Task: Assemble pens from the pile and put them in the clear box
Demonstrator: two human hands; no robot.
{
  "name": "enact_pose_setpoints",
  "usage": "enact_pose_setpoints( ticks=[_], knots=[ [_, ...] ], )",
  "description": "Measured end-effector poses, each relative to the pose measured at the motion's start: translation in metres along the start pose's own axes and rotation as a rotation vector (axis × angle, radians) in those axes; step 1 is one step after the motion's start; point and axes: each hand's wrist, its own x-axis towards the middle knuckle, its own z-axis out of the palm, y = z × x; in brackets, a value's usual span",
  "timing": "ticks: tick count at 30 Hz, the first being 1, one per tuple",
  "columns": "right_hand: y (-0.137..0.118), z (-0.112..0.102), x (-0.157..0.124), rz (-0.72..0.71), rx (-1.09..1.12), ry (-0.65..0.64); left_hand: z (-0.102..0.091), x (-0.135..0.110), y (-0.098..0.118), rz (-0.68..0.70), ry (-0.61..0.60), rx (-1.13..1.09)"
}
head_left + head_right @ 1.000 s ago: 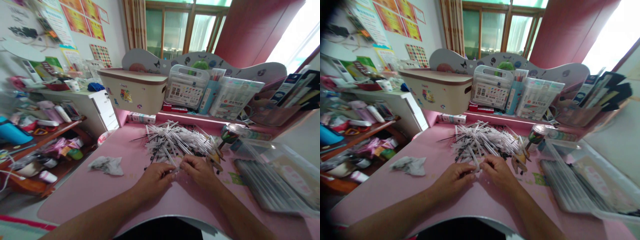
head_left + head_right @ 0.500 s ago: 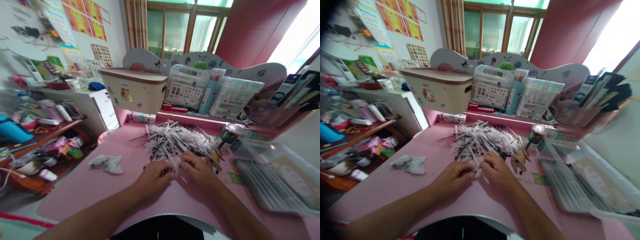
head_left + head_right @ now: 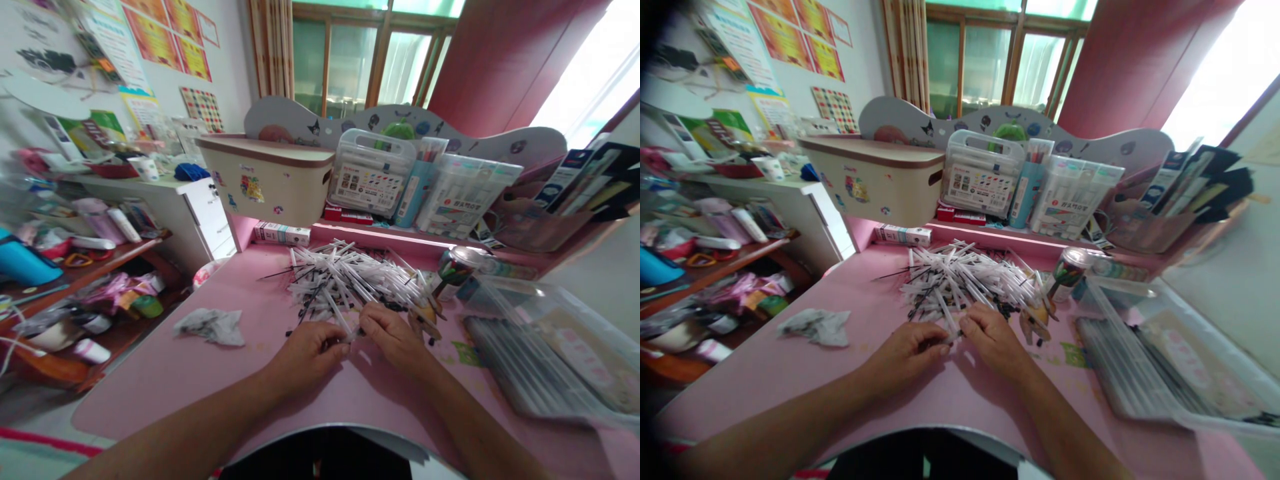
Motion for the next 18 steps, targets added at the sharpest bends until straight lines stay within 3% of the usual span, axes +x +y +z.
enact_pose_setpoints(
  ticks=[4, 12, 18],
  knots=[
    [0.0013, -0.0002, -0.0027, 0.053, 0.069, -0.038, -0.0002, 0.0001, 0.0002, -0.018, -0.017, -0.015],
    [-0.0009, 0.001, 0.0011, -0.064, -0.108, -0.068, 0.0, -0.0016, 0.0012, -0.017, -0.03, -0.004],
    [0.0019, -0.0014, -0.0012, 0.043, 0.027, -0.052, -0.001, -0.0012, 0.0002, -0.058, -0.041, -0.04]
  ],
)
